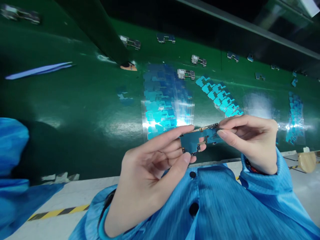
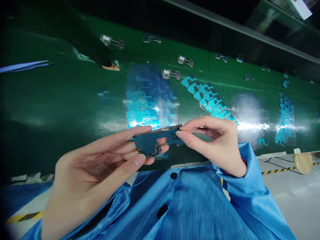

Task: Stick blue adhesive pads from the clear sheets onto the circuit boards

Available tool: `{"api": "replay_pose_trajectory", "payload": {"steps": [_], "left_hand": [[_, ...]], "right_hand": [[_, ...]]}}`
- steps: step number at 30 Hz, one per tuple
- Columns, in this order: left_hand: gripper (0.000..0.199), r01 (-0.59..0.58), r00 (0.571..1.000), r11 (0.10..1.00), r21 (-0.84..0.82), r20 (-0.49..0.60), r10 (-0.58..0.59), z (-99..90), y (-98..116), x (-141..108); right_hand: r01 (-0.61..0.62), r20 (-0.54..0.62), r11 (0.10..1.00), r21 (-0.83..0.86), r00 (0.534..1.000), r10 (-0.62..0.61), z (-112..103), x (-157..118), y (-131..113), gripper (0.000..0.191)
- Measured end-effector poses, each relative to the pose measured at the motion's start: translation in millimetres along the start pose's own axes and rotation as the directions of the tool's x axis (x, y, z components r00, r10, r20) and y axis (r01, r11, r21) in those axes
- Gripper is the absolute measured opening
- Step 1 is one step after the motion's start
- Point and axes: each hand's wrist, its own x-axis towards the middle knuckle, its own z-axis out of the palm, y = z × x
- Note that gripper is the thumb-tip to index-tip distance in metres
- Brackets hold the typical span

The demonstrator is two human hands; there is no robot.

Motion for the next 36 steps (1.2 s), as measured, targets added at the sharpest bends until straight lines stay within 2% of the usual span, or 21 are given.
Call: {"api": "replay_pose_trajectory", "payload": {"steps": [8,16,25,30,36], "left_hand": [[0.028,-0.001,1.0,0.999,0.038,0.001,0.001,-0.4,-2,4],[0.025,-0.011,0.997,0.999,0.051,-0.079,0.015,6.1,-2,7],[0.024,-0.049,0.988,0.987,0.151,-0.136,0.07,2.1,-9,10],[0.025,-0.056,0.983,0.98,0.189,-0.159,0.087,0.3,-13,13],[0.025,-0.046,0.982,0.988,0.147,-0.173,0.072,2.3,-13,13]], "right_hand": [[0.009,0.008,1.0,0.01,1.0,-0.009,-1,0,0,0.013],[0.001,0.01,0.999,0.039,1.0,-0.001,0,1,3,0.011],[0.008,0.008,1.0,0.024,1.0,-0.008,4,2,1,0.012],[0.047,-0.001,0.999,-0.006,0.999,-0.047,8,2,3,0.01],[0.123,0.003,0.987,-0.106,0.992,-0.124,9,3,4,0.008]]}}
